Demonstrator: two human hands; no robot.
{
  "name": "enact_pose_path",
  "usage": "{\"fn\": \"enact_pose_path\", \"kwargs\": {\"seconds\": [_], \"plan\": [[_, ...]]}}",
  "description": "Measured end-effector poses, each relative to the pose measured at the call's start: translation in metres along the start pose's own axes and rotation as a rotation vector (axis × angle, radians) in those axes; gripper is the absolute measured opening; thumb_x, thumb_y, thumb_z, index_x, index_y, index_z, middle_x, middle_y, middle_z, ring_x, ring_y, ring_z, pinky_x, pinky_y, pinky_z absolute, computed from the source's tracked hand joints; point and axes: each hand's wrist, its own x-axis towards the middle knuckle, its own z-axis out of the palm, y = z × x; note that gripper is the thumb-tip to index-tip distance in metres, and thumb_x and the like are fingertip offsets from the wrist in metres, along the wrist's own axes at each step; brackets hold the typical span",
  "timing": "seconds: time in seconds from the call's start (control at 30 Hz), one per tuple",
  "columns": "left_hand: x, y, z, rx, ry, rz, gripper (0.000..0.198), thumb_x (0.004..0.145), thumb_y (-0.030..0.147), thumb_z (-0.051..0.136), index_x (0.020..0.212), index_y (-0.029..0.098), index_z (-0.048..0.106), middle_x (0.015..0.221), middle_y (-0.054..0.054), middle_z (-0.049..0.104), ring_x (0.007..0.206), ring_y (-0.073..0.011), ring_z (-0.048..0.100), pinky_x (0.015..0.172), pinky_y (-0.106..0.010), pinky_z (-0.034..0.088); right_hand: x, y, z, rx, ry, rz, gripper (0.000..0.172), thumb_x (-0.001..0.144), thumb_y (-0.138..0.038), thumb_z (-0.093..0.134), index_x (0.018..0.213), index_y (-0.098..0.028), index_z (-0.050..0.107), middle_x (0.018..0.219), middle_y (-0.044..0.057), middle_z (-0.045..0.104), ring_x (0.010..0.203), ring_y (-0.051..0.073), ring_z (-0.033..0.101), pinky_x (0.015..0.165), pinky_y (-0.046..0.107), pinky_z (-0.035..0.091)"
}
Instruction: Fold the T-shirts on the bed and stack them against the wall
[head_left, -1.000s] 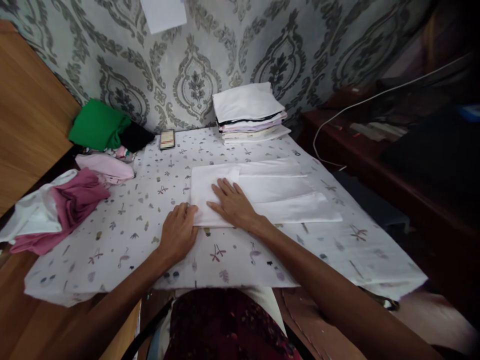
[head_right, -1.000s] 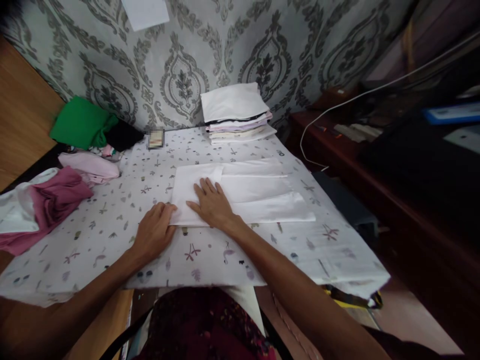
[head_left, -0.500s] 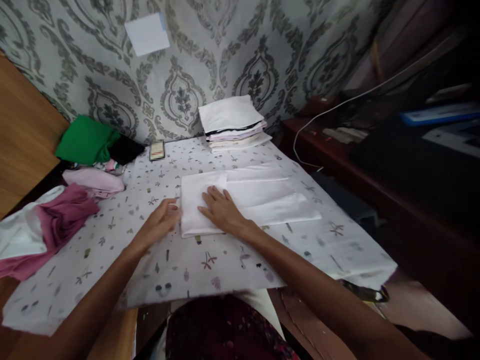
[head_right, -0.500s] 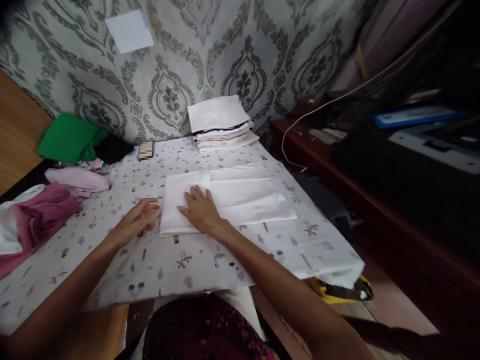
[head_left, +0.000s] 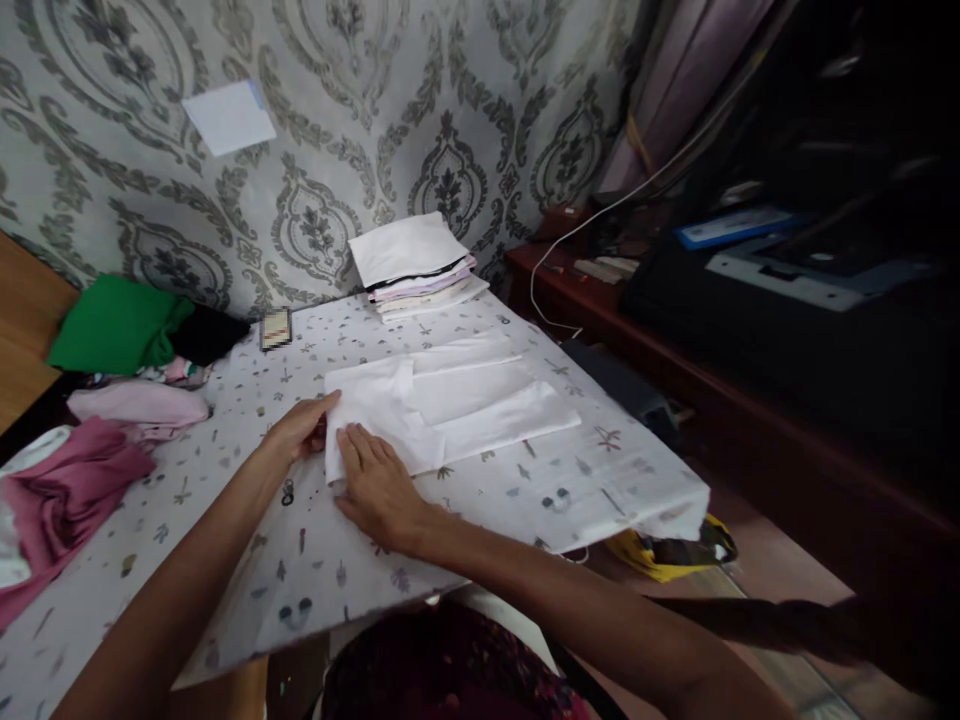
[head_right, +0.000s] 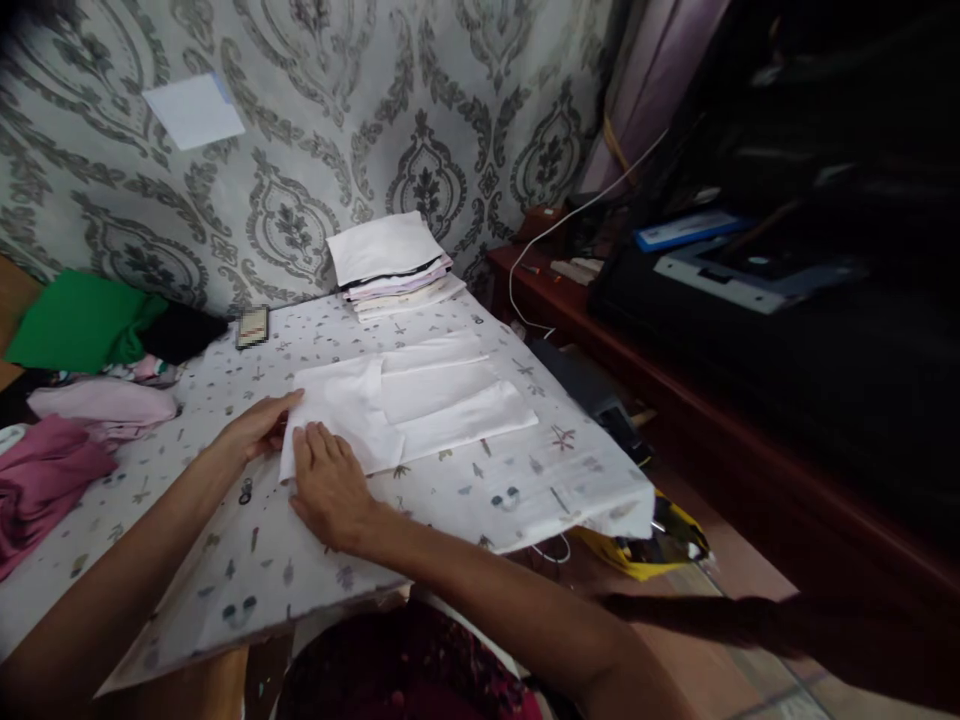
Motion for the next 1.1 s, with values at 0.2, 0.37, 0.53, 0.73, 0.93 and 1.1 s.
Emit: {"fn": "enact_pose_path", "kwargs": {"seconds": [0.2, 0.37, 0.53, 0.73, 0.93, 1.1], "plan": [[0.028, 0.025, 0.005, 0.082, 0.191, -0.001, 0.029, 0.072, 0.033, 0.078, 0.073, 0.016, 0.055, 0.052, 0.004, 0.053, 0.038, -0.0090, 0.044, 0.037, -0.020, 0.037, 0.007, -0.004, 0.007, -0.252, 0.121, -0.001, 0.043, 0.095, -0.012, 0.050, 0.137, -0.002, 0.053, 0.139, 0.026, 0.057, 0.132, 0.030, 0.053, 0.109, 0.046, 0.045], [0.032, 0.043, 0.013, 0.098, 0.220, 0.078, 0.026, 0.061, 0.015, 0.074, 0.079, 0.017, 0.056, 0.051, 0.007, 0.049, 0.039, -0.0088, 0.045, 0.038, -0.018, 0.033, 0.012, -0.005, -0.014, -0.272, 0.025, -0.058, 0.025, 0.094, -0.009, 0.048, 0.110, -0.007, 0.067, 0.109, 0.019, 0.072, 0.107, 0.028, 0.067, 0.089, 0.040, 0.054], [0.022, 0.069, 0.023, 0.044, 0.149, 0.234, 0.042, 0.057, 0.011, 0.065, 0.098, 0.021, 0.062, 0.056, 0.009, 0.050, 0.042, -0.0075, 0.047, 0.040, -0.015, 0.031, 0.000, 0.002, -0.055, -0.014, 0.092, 0.217, 0.031, 0.093, -0.015, 0.047, 0.117, -0.019, 0.065, 0.102, 0.008, 0.076, 0.089, 0.023, 0.071, 0.073, 0.031, 0.051], [0.024, 0.116, 0.067, 0.004, -0.066, 0.401, 0.022, 0.055, 0.016, 0.068, 0.076, 0.016, 0.064, 0.057, 0.002, 0.057, 0.045, -0.0086, 0.051, 0.041, -0.017, 0.030, -0.031, 0.040, -0.094, 0.386, 0.436, 0.384, 0.030, 0.086, -0.021, 0.048, 0.112, -0.022, 0.064, 0.079, -0.001, 0.070, 0.070, 0.017, 0.064, 0.066, 0.024, 0.047], [0.030, 0.136, 0.144, 0.174, -0.251, 0.470, 0.024, 0.062, 0.029, 0.071, 0.080, 0.015, 0.066, 0.066, -0.006, 0.070, 0.054, -0.0155, 0.064, 0.043, -0.020, 0.023, -0.069, 0.090, -0.113, 0.424, 0.628, 0.450, 0.064, 0.078, -0.016, 0.044, 0.142, -0.021, 0.045, 0.088, -0.001, 0.067, 0.064, 0.015, 0.058, 0.068, 0.027, 0.050], [0.041, 0.135, 0.206, 0.308, -0.329, 0.516, 0.024, 0.066, 0.032, 0.070, 0.083, 0.016, 0.065, 0.071, -0.008, 0.073, 0.056, -0.0166, 0.064, 0.049, -0.023, 0.026, -0.094, 0.124, -0.117, 0.374, 0.629, 0.499, 0.045, 0.078, -0.014, 0.042, 0.111, -0.021, 0.072, 0.101, 0.004, 0.071, 0.072, 0.017, 0.062, 0.074, 0.030, 0.052]]}}
